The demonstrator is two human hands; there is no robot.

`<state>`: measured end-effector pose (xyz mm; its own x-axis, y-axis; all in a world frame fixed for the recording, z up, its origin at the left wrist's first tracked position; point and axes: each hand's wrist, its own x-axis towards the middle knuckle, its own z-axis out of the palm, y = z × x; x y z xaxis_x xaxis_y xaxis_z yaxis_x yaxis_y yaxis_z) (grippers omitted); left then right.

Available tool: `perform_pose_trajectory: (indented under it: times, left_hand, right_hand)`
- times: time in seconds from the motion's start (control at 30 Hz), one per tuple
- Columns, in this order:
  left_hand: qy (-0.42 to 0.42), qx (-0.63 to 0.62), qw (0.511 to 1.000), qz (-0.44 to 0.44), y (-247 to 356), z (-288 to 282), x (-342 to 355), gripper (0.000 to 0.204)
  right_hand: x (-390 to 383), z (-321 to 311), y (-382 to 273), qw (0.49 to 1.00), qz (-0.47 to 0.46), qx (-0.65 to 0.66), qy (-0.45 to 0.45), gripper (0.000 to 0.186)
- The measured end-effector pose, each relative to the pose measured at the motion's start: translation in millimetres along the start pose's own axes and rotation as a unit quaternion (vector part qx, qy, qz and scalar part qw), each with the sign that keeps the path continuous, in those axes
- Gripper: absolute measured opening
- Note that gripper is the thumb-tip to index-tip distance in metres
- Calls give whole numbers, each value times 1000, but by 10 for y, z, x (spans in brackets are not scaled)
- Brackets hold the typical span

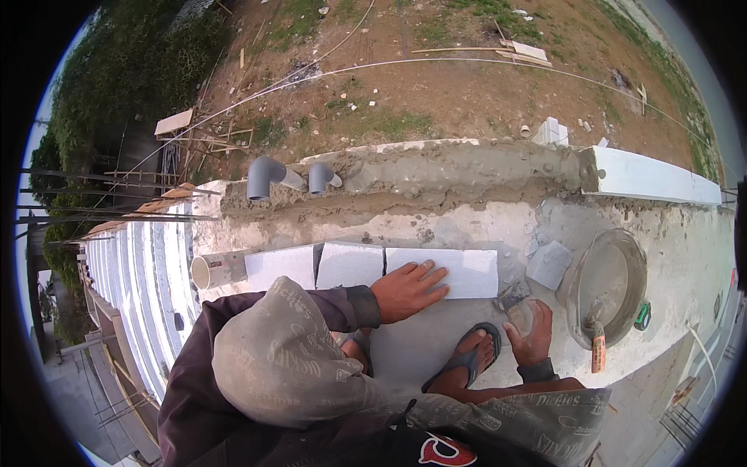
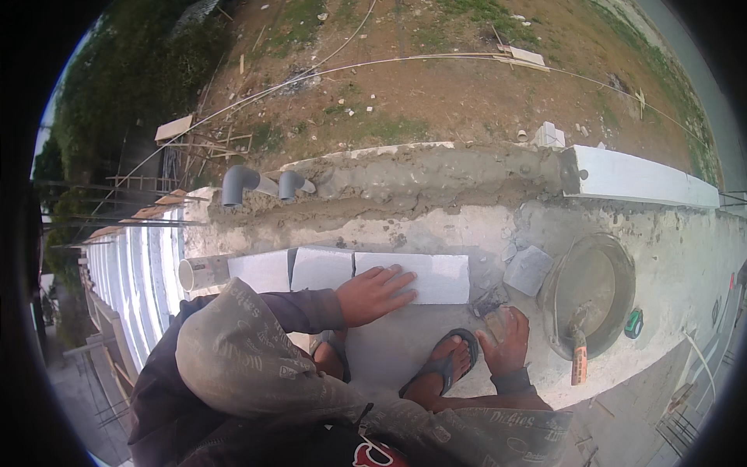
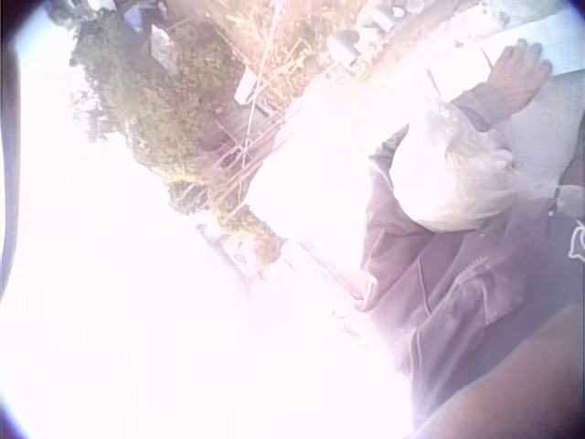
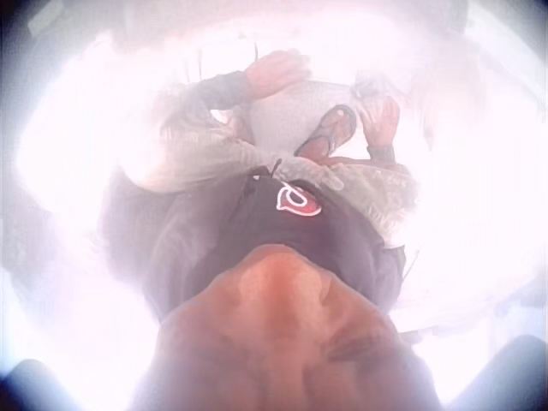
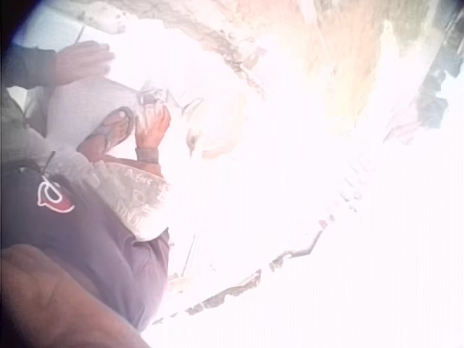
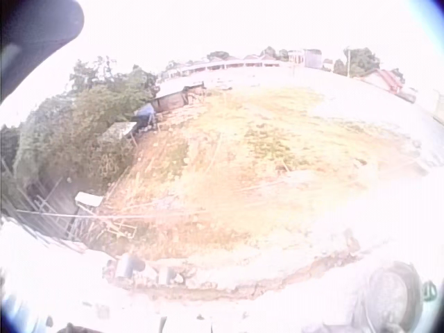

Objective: The person places white rectangular tiles along a concrete ledge, applies cement with a trowel, and adjusts the tiles to align them. The person uses a tape measure to check spacing and continues applying cement between tiles.

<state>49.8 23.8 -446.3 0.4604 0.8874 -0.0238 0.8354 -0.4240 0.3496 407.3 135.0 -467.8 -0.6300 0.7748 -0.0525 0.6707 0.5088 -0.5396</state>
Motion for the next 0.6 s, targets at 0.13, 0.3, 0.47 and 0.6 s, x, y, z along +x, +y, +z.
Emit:
perform_pose_trajectory:
  times: [0.13, 0.3, 0.47, 0.6]
  left_hand:
    - [35, -8, 998, 44, -17, -29, -110, 50]
    - [39, -39, 989, -136, -375, -460, -606, 68]
    - [-35, -50, 928, -367, -663, -1002, -1595, 103]
    - [-167, -5, 887, -430, -588, -920, -2105, 121]
  right_hand:
    - [714, -135, -619, 988, -138, -10, -71, 97]
    - [1186, 72, -1167, 949, -189, -122, -222, 107]
    - [1199, 131, -1077, 943, -177, -122, -254, 109]
    - [1230, 60, -942, 946, -187, -101, -246, 107]
